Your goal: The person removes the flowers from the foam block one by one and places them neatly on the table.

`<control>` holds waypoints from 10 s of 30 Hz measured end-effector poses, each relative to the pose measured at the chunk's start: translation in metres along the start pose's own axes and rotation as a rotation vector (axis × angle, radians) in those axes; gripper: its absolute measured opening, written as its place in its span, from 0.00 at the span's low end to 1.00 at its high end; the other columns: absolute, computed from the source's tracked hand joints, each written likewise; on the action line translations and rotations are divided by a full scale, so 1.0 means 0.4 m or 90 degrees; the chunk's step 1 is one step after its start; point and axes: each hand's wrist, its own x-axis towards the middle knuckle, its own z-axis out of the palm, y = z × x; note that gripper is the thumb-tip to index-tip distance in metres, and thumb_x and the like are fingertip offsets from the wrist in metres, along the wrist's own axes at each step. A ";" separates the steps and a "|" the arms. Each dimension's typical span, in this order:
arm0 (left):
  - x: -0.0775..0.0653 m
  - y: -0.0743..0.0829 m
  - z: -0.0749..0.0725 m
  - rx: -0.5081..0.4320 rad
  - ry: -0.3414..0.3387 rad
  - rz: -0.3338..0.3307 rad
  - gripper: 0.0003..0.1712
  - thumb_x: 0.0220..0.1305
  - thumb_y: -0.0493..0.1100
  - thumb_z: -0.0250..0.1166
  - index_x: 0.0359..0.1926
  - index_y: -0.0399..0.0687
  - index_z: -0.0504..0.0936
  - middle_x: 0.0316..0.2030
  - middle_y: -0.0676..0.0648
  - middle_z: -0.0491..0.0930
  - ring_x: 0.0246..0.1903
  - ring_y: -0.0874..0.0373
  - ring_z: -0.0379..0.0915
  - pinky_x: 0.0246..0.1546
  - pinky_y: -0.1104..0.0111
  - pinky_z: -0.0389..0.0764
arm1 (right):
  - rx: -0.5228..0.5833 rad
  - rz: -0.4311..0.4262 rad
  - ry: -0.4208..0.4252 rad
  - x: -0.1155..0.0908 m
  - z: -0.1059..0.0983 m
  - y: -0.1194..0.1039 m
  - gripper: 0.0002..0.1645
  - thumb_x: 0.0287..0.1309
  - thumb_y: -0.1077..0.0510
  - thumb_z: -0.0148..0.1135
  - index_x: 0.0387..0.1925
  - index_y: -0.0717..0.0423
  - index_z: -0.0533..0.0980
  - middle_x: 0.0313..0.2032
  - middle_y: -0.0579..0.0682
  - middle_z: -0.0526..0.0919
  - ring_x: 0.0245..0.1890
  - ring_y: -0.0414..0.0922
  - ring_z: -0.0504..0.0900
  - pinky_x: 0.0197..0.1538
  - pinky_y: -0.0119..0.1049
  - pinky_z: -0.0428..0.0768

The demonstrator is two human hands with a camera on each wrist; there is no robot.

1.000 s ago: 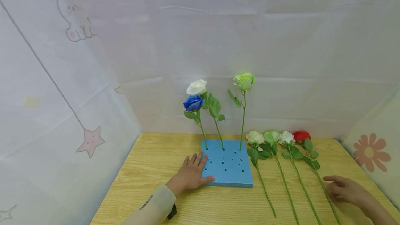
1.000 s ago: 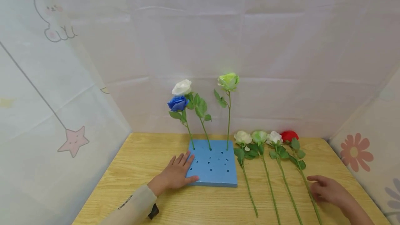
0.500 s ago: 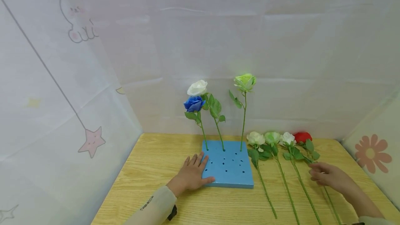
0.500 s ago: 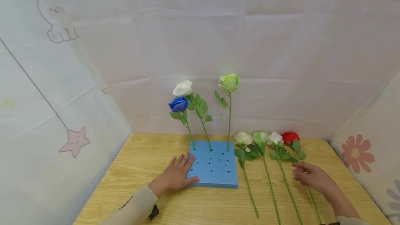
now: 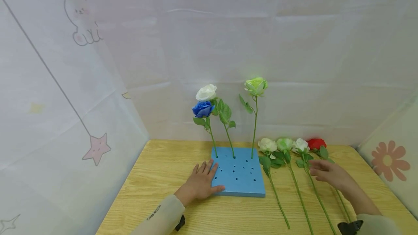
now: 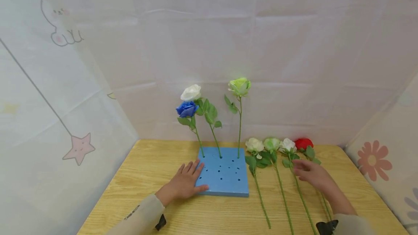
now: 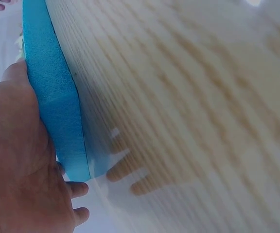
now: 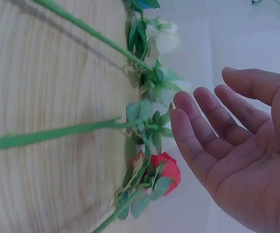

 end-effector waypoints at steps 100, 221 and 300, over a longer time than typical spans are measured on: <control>-0.004 -0.003 -0.001 0.008 0.003 0.007 0.58 0.63 0.84 0.33 0.82 0.54 0.45 0.81 0.43 0.39 0.78 0.39 0.44 0.74 0.41 0.51 | 0.283 -0.127 0.101 0.374 0.285 -0.249 0.34 0.71 0.57 0.62 0.74 0.59 0.64 0.64 0.64 0.72 0.63 0.61 0.75 0.66 0.56 0.73; -0.007 0.007 -0.011 -0.007 -0.011 -0.012 0.57 0.65 0.83 0.38 0.82 0.53 0.46 0.81 0.43 0.40 0.78 0.40 0.44 0.74 0.42 0.50 | 0.127 -0.123 0.080 -0.086 -0.033 -0.061 0.37 0.77 0.56 0.54 0.74 0.73 0.56 0.48 0.37 0.86 0.46 0.42 0.87 0.46 0.38 0.86; -0.001 -0.003 0.012 -0.010 -0.001 -0.013 0.58 0.63 0.85 0.35 0.83 0.56 0.43 0.81 0.46 0.36 0.79 0.42 0.42 0.75 0.42 0.48 | 0.122 0.154 0.008 -0.187 -0.185 0.245 0.44 0.79 0.48 0.49 0.74 0.78 0.47 0.55 0.55 0.82 0.48 0.46 0.87 0.52 0.45 0.84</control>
